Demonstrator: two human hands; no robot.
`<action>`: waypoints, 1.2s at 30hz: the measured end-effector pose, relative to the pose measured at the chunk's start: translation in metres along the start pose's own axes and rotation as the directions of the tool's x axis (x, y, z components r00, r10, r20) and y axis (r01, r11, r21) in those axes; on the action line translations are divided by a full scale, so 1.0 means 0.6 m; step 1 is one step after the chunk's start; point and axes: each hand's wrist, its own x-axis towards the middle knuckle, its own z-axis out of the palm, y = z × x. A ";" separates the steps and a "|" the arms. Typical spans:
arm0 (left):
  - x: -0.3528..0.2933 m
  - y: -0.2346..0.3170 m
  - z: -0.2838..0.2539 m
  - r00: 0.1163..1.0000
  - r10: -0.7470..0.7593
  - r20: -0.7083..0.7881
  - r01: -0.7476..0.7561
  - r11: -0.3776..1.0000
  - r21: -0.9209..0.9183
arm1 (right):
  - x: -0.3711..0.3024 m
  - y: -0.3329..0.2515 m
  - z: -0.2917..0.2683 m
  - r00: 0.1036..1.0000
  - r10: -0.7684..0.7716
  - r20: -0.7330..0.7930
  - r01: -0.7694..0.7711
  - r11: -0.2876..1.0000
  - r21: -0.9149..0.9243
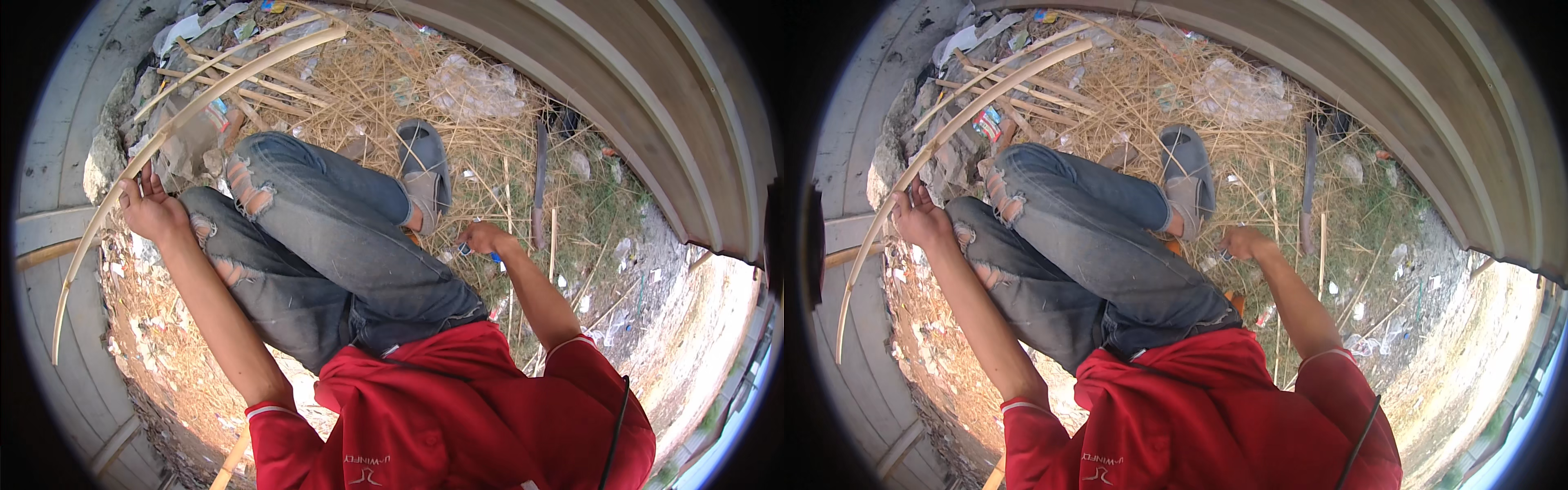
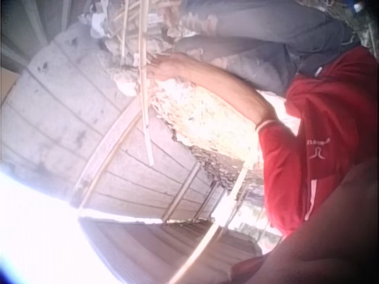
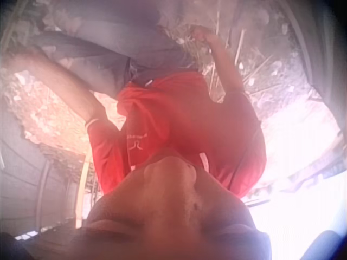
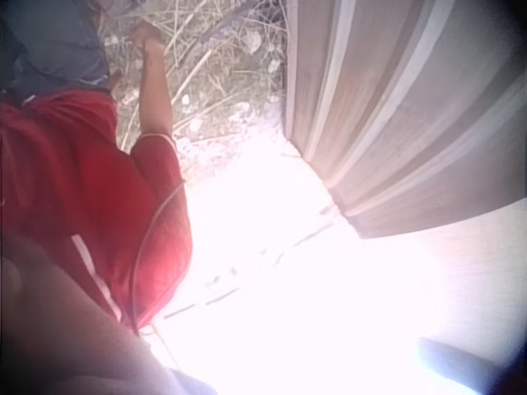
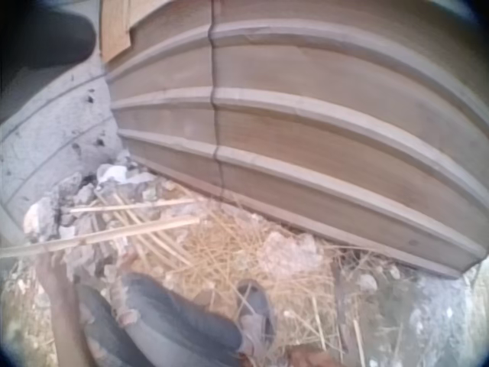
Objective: The person sits on the ground and uses a utility knife to shave thin strips from a bamboo stick. They hold the stick against their legs and scrape the blade along its length to remove the outer layer. The person then switches to a machete to split the bamboo stick lengthwise.
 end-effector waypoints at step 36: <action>-0.284 0.065 0.026 0.985 -0.153 0.074 0.167 0.959 -0.231 | -0.093 -0.092 -0.182 0.454 0.294 -0.841 0.275 0.851 0.446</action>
